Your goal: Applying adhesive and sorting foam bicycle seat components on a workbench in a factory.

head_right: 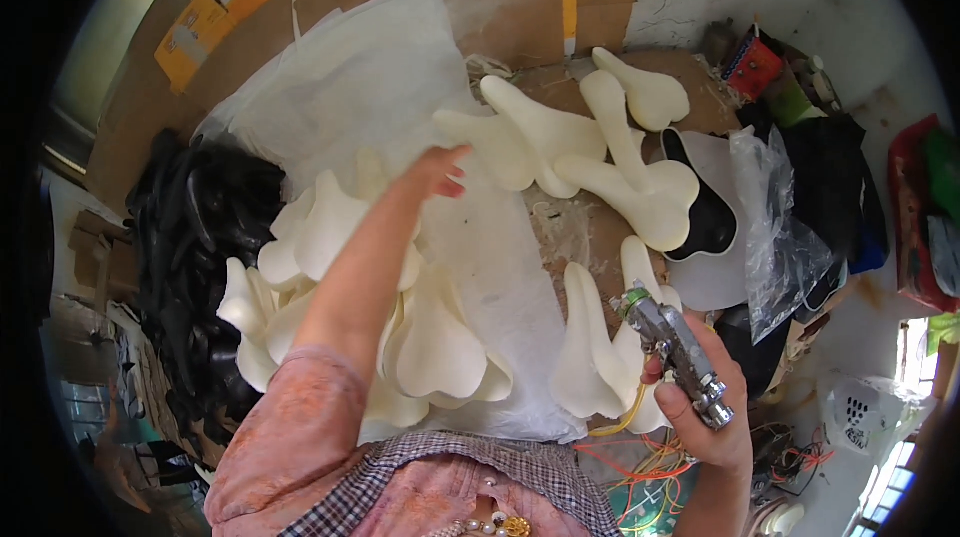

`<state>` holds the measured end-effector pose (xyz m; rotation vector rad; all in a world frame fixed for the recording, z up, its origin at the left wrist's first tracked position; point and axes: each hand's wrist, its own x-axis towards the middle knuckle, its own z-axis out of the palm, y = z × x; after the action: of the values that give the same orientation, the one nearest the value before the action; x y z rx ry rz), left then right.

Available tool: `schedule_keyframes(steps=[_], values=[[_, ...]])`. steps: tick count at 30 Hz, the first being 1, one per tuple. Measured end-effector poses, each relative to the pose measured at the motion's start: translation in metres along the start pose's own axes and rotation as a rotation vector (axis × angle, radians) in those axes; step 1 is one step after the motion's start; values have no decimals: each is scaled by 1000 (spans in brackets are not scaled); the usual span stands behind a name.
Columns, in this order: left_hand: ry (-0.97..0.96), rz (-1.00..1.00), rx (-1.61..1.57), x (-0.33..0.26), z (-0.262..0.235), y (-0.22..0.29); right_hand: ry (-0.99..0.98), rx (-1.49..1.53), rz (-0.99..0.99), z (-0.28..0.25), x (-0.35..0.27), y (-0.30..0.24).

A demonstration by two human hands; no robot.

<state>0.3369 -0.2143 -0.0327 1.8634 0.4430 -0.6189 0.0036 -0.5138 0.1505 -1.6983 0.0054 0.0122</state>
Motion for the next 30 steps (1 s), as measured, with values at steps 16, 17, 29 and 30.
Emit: schedule_keyframes(steps=[16, 17, 29, 30], values=[[240, 132, -155, -9, -13, -39, -184, 36, -99, 0, 6, -15], [129, 27, -210, -2, -4, -43, -184, 45, -96, 3, 4, -17], [470, 425, 226, 51, 67, 36, -39, -78, 31, -15, -37, -11], [492, 510, 316, 35, 48, 47, -41, -58, 10, -16, -38, -12]])
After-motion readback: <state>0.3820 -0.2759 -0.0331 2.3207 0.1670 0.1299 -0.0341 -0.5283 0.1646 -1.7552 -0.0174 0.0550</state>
